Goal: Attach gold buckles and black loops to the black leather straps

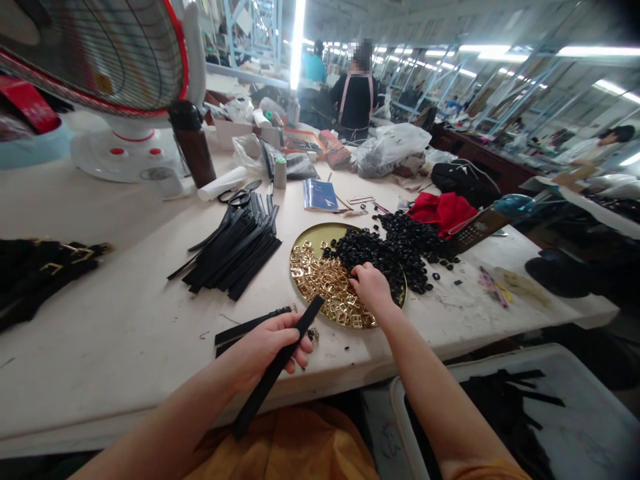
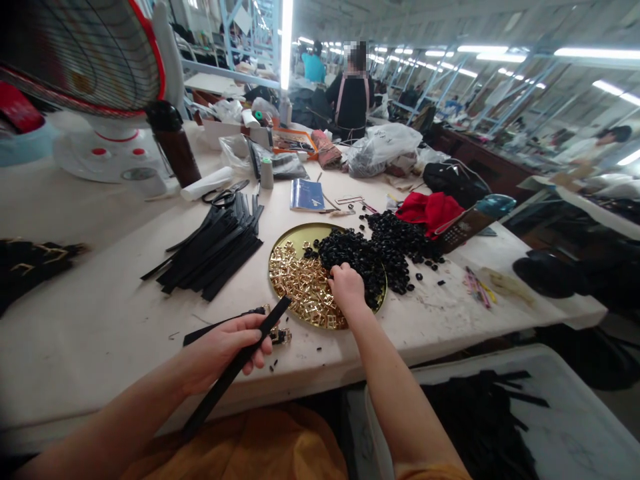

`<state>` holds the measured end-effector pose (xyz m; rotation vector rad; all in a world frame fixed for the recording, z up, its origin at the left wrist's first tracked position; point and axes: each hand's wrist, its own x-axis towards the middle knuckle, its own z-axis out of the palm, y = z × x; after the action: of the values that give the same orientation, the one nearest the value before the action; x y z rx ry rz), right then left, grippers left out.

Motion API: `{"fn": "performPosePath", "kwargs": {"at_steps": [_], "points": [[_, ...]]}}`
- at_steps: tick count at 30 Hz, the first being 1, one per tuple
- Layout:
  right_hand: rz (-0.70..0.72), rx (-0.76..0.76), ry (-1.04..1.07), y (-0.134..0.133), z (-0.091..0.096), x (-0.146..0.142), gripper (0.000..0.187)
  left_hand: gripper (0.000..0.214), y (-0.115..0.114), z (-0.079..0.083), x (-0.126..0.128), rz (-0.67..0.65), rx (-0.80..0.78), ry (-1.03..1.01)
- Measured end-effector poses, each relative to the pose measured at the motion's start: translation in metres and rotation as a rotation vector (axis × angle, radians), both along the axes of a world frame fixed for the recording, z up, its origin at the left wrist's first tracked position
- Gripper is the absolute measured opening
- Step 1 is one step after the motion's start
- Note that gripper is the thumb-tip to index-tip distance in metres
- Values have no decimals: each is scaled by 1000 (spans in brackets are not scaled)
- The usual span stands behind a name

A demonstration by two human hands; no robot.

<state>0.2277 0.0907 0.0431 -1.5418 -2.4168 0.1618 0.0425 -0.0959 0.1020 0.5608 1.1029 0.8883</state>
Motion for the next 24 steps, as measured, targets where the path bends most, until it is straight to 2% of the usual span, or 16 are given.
{"fn": "performPosePath", "kwargs": {"at_steps": [5, 9, 11, 14, 17, 20, 24], "points": [[-8, -34, 165, -9, -1, 9, 11, 24, -1, 1, 0, -10, -7, 11], [-52, -147, 385, -21, 4, 22, 24, 25, 2, 3, 3, -28, 2, 14], [-31, -339, 608, -34, 11, 23, 29, 23, 6, 3, 6, -13, 35, 43], [-8, -765, 1067, -62, 25, 12, 29, 25, 15, 2, 12, 19, 133, 106], [-6, -997, 1281, -91, 36, -4, 26, 26, 23, 2, 16, 40, 231, 174], [21, -1027, 1312, -109, 39, -16, 23, 24, 24, 1, 19, 36, 291, 277], [79, -827, 1216, -119, 32, -21, 19, 19, 16, -4, 22, 47, 368, 470]]}}
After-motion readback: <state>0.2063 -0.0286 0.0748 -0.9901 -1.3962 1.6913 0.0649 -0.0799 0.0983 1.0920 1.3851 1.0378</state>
